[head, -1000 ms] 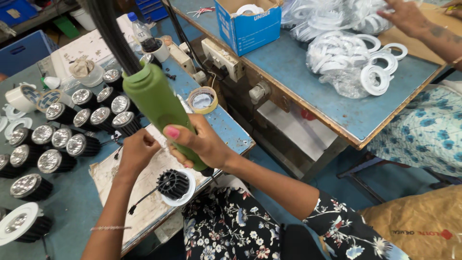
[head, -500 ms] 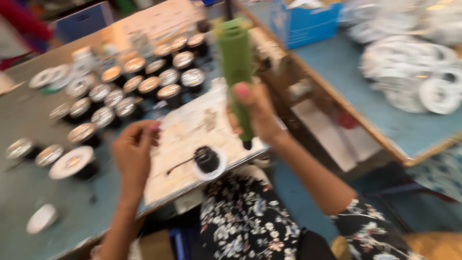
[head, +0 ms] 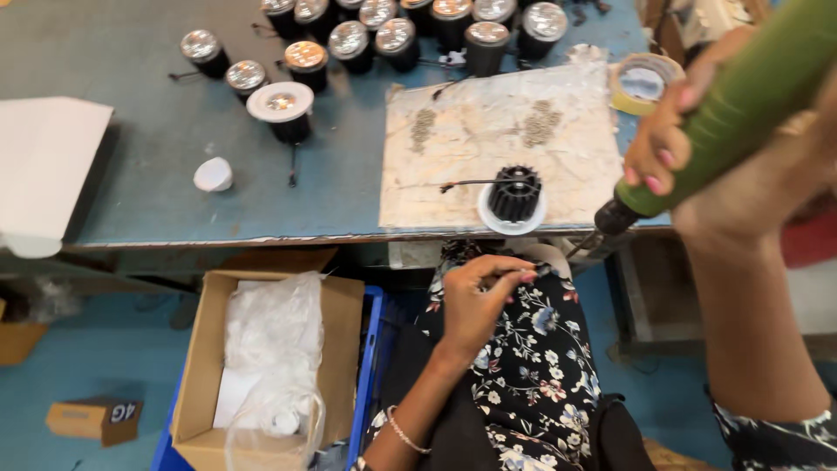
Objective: The person assembles lighting fixtures by inserting components into metal housings, fitting white rings and lenses onto the assemblies, and using an electric screwdriver to secure the internal parts. They handle multiple units on a factory workbench.
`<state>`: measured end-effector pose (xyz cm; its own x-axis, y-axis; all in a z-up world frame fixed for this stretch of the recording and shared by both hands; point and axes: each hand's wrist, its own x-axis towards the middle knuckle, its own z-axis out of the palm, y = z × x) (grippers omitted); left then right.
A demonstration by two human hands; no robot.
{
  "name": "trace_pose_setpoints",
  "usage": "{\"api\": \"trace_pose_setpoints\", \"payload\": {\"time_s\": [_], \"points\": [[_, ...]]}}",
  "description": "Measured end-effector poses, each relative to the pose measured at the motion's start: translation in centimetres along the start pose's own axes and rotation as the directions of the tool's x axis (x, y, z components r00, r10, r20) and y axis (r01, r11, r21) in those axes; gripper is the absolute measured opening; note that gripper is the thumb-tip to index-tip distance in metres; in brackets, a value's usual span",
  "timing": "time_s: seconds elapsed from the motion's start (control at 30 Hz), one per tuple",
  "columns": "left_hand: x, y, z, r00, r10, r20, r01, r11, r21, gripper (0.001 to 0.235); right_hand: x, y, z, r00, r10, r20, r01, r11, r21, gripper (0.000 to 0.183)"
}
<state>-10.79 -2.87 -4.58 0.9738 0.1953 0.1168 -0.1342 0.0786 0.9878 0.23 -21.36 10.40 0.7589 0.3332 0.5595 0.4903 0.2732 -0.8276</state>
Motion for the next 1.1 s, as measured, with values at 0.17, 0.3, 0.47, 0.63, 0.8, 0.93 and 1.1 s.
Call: {"api": "trace_pose_setpoints", "payload": {"time_s": [0.17,0.3,0.47,0.63,0.8,0.93,1.1], "points": [[0.4,-0.8,-0.3,0.997,0.066,-0.046,-0.061,0.993,0.099,0.012,0.0,-0.3,2.2,0.998,-0.068,-0.008,0.067,0.997,-0.041,0.073],[0.4,-0.4,-0.9,0.996,0.061,-0.070,-0.052,0.991,0.122,0.014,-1.0,0.6,3.3,0.997,-0.069,-0.017,0.069,0.997,0.027,0.071],[0.1,-0.1,-1.1,0.991,0.110,-0.075,-0.097,0.983,0.158,0.015,-1.8,2.9,2.7,0.998,-0.058,0.028,0.056,0.997,0.048,0.070],[0.0,0.3,-1.2,0.991,0.101,-0.085,-0.087,0.984,0.154,0.015,-2.7,4.8,0.9,1.000,0.007,0.015,-0.009,0.990,0.141,0.055],[0.0,0.9,-1.3,0.990,0.118,-0.077,-0.099,0.972,0.213,0.015,-3.4,5.6,-0.3,1.000,0.023,0.003,-0.024,0.979,0.204,0.045],[-0.1,1.0,-1.4,0.990,0.120,-0.073,-0.101,0.971,0.215,0.014,-3.8,5.8,-0.5,0.999,0.031,0.006,-0.032,0.977,0.210,0.047],[-0.1,1.1,-1.2,0.985,0.160,-0.066,-0.147,0.974,0.170,0.013,-3.6,5.8,-0.5,1.000,0.027,0.014,-0.030,0.978,0.208,0.049]]}}
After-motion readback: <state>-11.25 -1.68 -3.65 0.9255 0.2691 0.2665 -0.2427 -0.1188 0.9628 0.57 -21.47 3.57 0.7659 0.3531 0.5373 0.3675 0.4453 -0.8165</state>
